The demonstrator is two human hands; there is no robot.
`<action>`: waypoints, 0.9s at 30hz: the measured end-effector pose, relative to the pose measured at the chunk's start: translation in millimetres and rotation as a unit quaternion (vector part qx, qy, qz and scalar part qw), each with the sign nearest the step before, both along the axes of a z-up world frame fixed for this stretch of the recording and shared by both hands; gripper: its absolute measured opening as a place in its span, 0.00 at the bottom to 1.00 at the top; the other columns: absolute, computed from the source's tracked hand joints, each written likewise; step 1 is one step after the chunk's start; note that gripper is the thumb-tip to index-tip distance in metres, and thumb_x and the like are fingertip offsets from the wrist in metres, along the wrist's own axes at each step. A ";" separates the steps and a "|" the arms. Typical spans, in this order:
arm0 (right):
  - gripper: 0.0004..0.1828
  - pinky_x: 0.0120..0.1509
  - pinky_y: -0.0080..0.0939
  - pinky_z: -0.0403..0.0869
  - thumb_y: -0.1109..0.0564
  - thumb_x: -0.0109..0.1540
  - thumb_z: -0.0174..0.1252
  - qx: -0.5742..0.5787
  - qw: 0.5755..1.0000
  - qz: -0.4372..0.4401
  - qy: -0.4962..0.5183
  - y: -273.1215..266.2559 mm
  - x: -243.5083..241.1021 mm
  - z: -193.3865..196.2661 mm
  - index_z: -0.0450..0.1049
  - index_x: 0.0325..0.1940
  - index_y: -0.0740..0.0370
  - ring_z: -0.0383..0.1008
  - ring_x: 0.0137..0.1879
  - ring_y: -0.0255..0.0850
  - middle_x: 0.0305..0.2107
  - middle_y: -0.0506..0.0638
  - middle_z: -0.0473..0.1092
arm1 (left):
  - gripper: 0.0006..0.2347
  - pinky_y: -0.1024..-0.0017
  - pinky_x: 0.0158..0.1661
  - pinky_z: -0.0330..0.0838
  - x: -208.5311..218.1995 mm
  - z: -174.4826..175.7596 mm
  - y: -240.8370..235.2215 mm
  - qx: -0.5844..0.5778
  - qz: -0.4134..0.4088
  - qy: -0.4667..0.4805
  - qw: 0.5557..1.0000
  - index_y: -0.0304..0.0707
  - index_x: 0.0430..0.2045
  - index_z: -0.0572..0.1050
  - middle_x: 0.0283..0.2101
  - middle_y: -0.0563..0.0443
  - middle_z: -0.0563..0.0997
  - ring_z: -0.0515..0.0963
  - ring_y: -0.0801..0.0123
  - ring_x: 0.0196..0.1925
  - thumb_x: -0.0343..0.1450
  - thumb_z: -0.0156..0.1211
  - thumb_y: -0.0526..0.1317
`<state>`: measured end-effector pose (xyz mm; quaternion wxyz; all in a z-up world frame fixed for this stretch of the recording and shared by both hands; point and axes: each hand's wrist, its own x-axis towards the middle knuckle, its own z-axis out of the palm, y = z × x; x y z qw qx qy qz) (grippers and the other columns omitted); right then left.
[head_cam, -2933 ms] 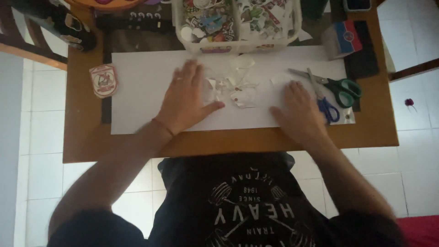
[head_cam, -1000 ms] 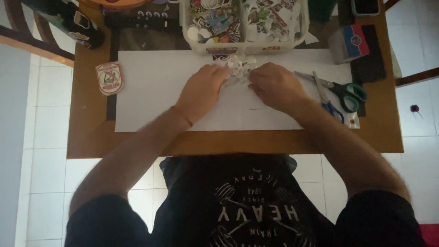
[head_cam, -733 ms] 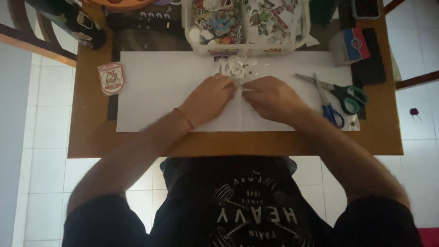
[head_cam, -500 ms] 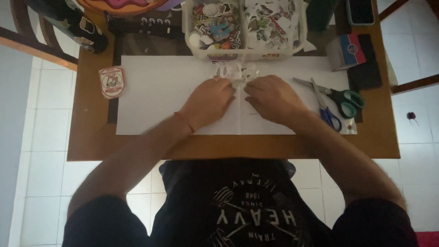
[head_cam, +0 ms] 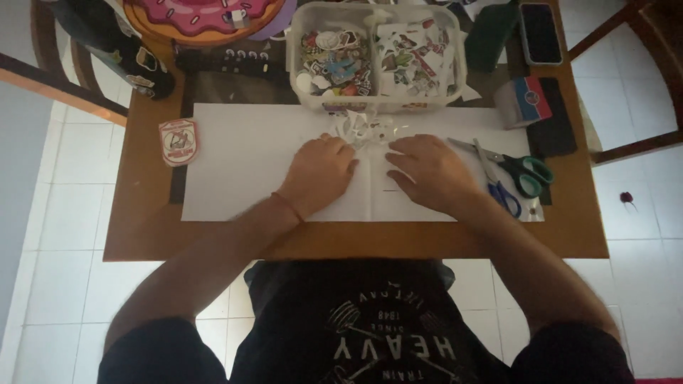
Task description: Cutting a sticker with scissors and then inspecting and sorting a stack of small printed cards at a workstation.
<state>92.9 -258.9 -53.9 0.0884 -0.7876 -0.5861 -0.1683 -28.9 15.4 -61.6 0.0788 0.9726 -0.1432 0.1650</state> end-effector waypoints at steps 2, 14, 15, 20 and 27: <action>0.18 0.76 0.49 0.76 0.47 0.69 0.71 0.004 1.000 -0.018 -0.003 -10.8 -2.3 17.1 0.85 0.61 0.51 0.81 0.68 0.43 0.59 0.48 0.80 | 0.11 0.60 0.44 0.80 3.0 -2.0 4.2 0.003 0.026 -0.005 1.000 0.37 0.41 0.83 0.42 0.45 0.83 0.86 0.53 0.47 0.82 0.60 0.44; 0.32 0.67 0.66 0.77 0.39 0.66 0.76 0.060 0.922 -0.372 0.085 -85.6 51.6 94.4 0.83 0.66 0.62 0.82 0.61 0.65 0.55 0.62 0.81 | 0.15 0.57 0.52 0.79 1.4 -9.3 7.7 -0.039 0.037 -0.048 0.997 0.40 0.55 0.83 0.48 0.43 0.85 0.88 0.53 0.51 0.85 0.58 0.51; 0.33 0.65 0.69 0.76 0.40 0.64 0.75 0.042 0.893 -0.434 0.110 -86.6 57.5 113.4 0.81 0.67 0.61 0.81 0.61 0.69 0.54 0.62 0.79 | 0.15 0.58 0.53 0.79 2.3 -14.0 9.5 -0.042 0.022 -0.051 0.998 0.39 0.56 0.83 0.47 0.43 0.86 0.88 0.53 0.52 0.85 0.58 0.49; 0.45 0.63 0.68 0.79 0.29 0.60 0.80 0.040 0.868 -0.463 0.176 -104.4 110.0 84.5 0.76 0.70 0.59 0.82 0.61 0.69 0.53 0.66 0.80 | 0.14 0.60 0.54 0.80 1.7 -18.5 12.7 -0.052 0.012 -0.074 0.996 0.40 0.53 0.82 0.43 0.46 0.86 0.89 0.55 0.50 0.85 0.60 0.50; 0.37 0.56 0.65 0.82 0.31 0.53 0.84 0.048 0.868 -0.466 0.162 -104.4 132.5 65.6 0.86 0.56 0.55 0.85 0.53 0.68 0.46 0.62 0.82 | 0.12 0.61 0.51 0.81 -3.6 -20.1 8.7 -0.075 0.045 -0.054 0.995 0.43 0.52 0.82 0.41 0.47 0.86 0.89 0.55 0.49 0.84 0.60 0.49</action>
